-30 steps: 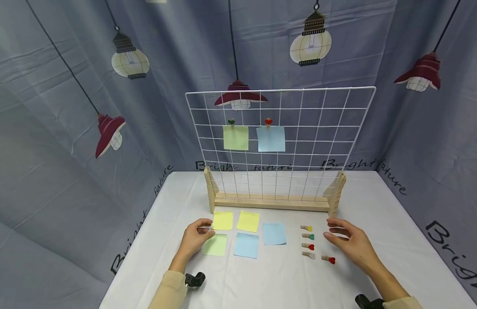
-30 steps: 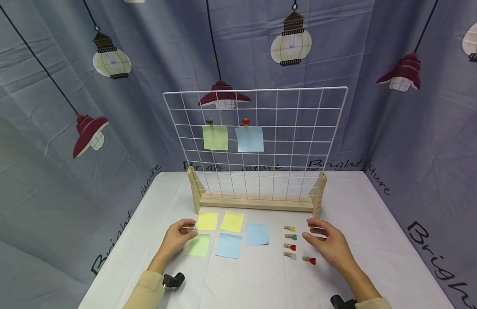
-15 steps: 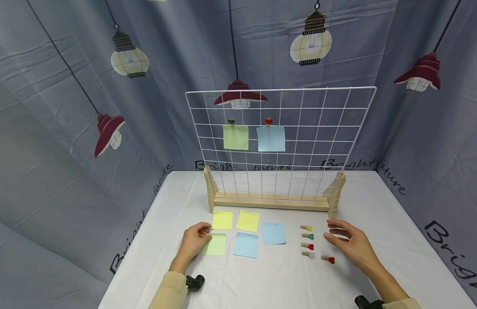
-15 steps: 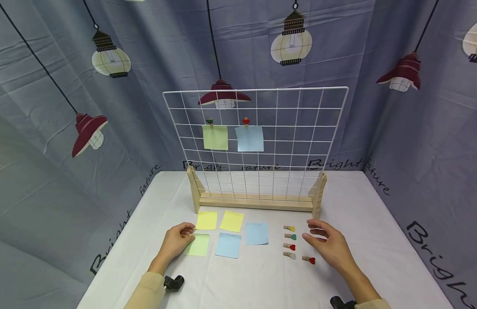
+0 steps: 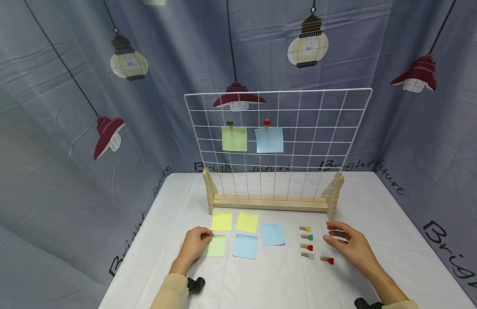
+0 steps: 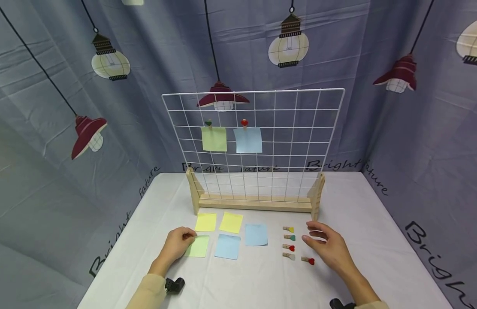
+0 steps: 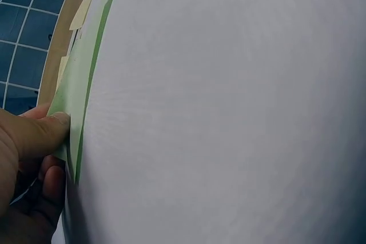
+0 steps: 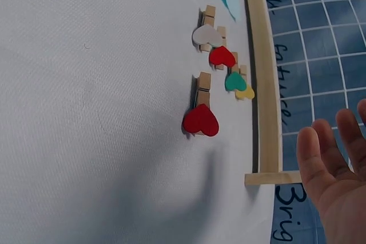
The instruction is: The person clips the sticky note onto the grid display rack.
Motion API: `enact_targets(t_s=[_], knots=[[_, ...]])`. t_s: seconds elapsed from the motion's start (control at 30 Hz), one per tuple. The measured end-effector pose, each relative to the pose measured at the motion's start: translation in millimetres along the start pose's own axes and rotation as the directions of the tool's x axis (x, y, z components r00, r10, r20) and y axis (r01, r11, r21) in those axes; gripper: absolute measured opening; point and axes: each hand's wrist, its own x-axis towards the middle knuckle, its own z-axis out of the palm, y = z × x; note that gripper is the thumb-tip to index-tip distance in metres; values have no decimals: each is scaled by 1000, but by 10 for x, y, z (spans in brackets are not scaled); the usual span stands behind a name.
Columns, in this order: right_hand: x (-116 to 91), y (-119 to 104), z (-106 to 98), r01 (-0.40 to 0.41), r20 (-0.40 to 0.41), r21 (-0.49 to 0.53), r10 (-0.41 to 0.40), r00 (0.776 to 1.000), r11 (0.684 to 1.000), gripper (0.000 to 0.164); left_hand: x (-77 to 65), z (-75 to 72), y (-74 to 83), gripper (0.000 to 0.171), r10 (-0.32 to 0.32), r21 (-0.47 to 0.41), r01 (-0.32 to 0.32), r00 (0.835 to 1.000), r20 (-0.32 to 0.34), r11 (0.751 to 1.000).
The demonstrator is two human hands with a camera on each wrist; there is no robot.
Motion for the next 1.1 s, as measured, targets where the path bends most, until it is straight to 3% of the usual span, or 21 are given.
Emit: enact_targets(t_s=[0.43,0.67,0.93,1.1], knots=[[-8,-4,-16,-17,3,9,17,1000,1000,59,17,-10,50,9,-37,-64,36,999,-19,997],[-36,18,5,-50,20,27,50,999,998,62,24,-59,109,7,-49,-78,50,999,10,996],[-54,56,24,-61,22,19,61,998,998,62,74,-171,272,8,18,-113,-19,1000,-4,993],[-63,91,44,-78,20,23,78,997,997,62,86,-210,368,7,27,-134,-29,1000,-13,991]])
